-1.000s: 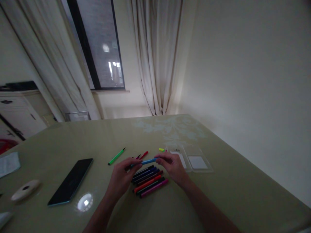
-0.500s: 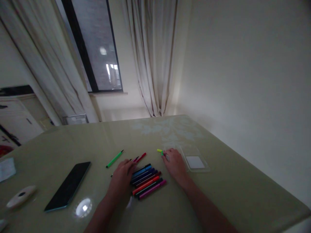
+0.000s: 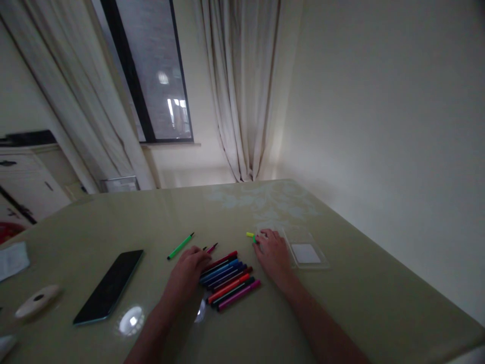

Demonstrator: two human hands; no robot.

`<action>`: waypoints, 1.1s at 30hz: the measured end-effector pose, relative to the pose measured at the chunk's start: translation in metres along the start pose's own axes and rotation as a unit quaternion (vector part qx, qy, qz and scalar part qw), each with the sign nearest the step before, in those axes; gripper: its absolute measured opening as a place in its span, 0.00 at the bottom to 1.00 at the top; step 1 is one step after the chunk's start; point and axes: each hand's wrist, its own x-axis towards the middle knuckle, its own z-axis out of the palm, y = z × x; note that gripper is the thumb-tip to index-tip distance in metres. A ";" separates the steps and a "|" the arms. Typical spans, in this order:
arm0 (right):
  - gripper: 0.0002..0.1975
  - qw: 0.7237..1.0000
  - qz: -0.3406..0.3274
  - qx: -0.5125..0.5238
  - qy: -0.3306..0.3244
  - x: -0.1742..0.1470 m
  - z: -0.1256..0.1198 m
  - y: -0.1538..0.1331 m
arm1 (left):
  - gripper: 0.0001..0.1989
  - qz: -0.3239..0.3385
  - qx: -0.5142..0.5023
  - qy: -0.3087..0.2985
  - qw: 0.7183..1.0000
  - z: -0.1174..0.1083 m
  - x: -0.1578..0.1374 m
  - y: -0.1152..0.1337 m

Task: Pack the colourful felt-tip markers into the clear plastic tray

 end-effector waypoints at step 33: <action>0.10 0.897 0.003 0.442 -0.004 0.004 0.006 -0.002 | 0.20 -0.049 -0.199 0.145 0.968 -0.011 0.005 0.010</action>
